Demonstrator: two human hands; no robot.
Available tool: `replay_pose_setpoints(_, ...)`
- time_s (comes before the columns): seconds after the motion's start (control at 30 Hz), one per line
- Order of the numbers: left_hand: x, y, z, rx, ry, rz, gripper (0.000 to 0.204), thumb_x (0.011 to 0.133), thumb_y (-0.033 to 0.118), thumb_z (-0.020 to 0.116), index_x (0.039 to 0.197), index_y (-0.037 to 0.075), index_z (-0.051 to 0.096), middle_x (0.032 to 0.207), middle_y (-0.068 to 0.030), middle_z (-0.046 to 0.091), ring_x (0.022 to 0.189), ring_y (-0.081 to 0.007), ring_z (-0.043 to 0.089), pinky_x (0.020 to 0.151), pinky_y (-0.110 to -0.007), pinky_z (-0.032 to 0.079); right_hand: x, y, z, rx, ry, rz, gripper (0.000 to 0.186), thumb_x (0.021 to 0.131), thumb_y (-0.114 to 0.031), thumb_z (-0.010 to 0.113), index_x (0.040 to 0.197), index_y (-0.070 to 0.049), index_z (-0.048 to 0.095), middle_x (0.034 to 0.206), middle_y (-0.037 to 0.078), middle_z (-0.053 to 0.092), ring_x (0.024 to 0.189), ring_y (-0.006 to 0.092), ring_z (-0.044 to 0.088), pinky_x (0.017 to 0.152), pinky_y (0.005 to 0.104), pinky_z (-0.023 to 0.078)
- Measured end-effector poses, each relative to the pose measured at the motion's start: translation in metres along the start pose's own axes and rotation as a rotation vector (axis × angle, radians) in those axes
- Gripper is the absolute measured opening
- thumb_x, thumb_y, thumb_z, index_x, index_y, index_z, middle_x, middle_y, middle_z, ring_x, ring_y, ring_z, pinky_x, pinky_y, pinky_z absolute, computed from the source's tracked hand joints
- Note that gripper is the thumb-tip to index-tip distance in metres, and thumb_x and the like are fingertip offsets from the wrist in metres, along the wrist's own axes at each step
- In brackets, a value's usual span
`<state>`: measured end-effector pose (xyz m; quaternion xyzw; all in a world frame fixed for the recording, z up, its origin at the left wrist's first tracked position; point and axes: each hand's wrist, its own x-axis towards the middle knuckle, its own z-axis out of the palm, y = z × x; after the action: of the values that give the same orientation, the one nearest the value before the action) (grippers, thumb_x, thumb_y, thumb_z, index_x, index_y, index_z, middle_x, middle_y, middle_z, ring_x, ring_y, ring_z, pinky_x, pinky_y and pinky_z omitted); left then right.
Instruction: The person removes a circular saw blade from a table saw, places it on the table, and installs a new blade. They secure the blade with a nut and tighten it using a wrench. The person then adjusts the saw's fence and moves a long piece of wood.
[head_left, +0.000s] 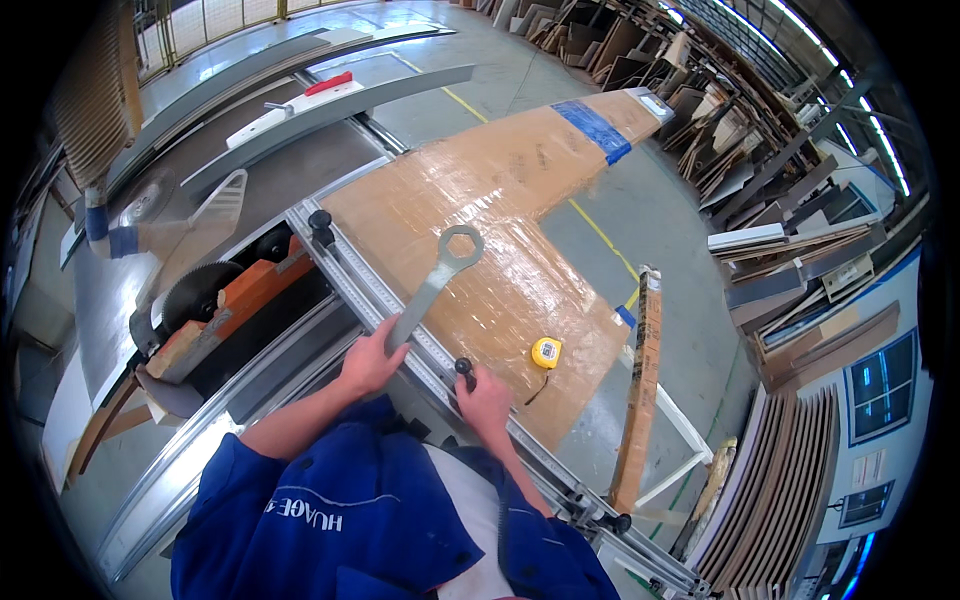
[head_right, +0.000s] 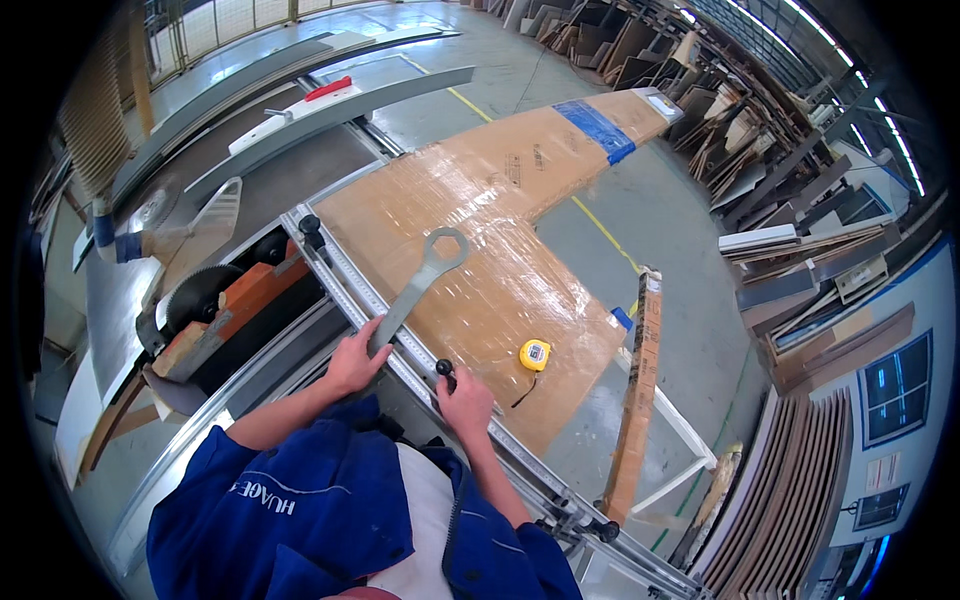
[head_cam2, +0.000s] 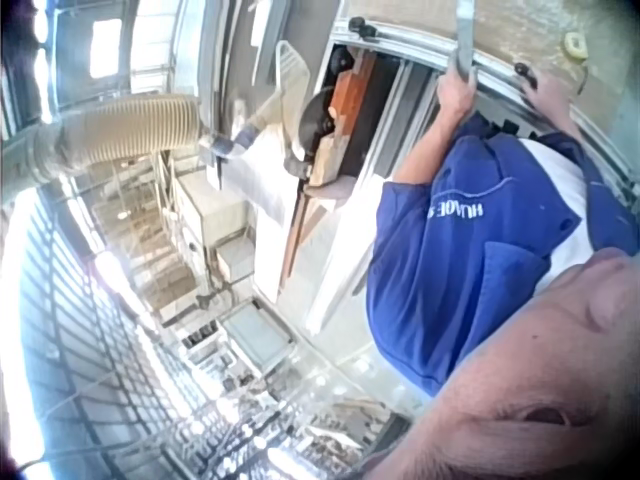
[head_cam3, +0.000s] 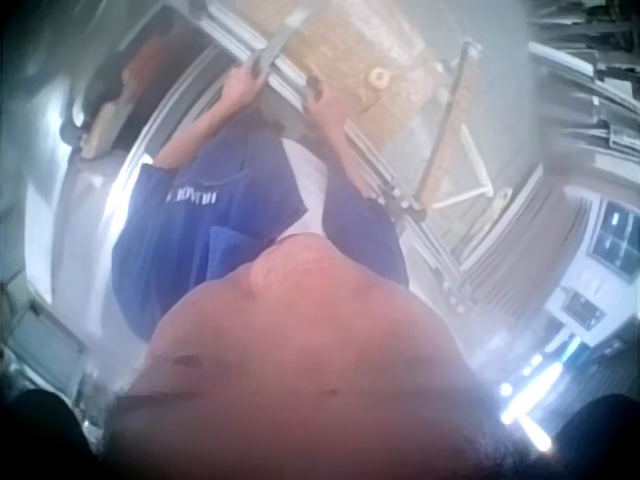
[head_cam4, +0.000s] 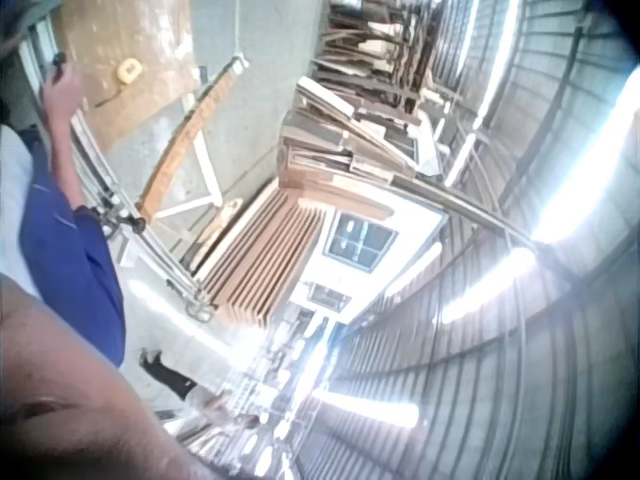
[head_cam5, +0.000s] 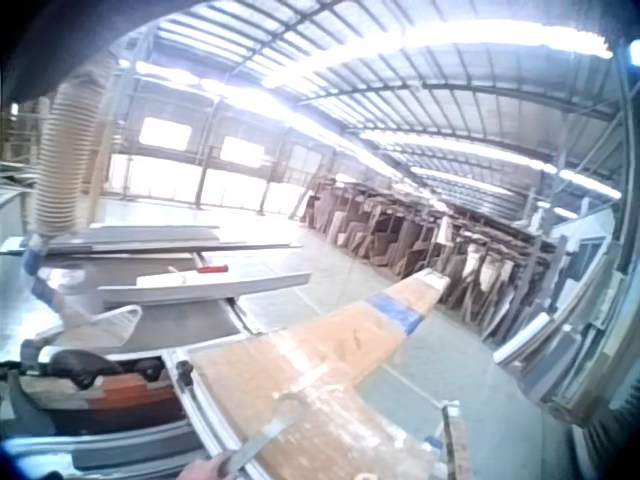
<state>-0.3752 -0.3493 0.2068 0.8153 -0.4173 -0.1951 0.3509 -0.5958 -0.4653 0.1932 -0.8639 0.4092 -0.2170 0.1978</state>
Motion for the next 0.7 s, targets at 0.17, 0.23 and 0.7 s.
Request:
replay_pose_setpoints(0.17, 0.001, -0.006, 0.002, -0.053, 0.013, 0.002, 0.065, 0.092, 0.037, 0.070, 0.149, 0.015, 0.048, 0.098, -0.0280, 0.073, 0.093, -0.0472, 0.070, 0.086, -0.052, 0.057, 0.001, -0.002, -0.001, -0.007, -0.032, 0.005, 0.026, 0.090, -0.032, 0.069, 0.098, -0.007, 0.067, 0.087, 0.018, 0.070, 0.081, 0.0397, 0.069, 0.071, 0.0509, 0.053)
replay_pose_setpoints(0.23, 0.003, 0.001, 0.001, -0.078, -0.018, -0.010, 0.065, 0.092, 0.035, 0.071, 0.148, 0.015, 0.048, 0.104, -0.0289, 0.072, 0.098, -0.0481, 0.069, 0.088, -0.052, 0.056, 0.001, 0.000, -0.002, 0.003, -0.018, 0.017, 0.026, 0.090, -0.032, 0.068, 0.098, -0.007, 0.067, 0.088, 0.017, 0.070, 0.082, 0.0388, 0.069, 0.071, 0.0505, 0.054)
replay_pose_setpoints(0.7, 0.004, 0.005, -0.007, -0.115, -0.053, 0.003, 0.062, 0.092, 0.029, 0.072, 0.147, 0.010, 0.048, 0.116, -0.0330, 0.068, 0.108, -0.0513, 0.066, 0.096, -0.052, 0.053, -0.001, -0.006, -0.005, 0.028, -0.018, 0.043, 0.027, 0.092, -0.033, 0.066, 0.097, -0.007, 0.064, 0.087, 0.018, 0.071, 0.081, 0.0395, 0.069, 0.071, 0.0512, 0.054)
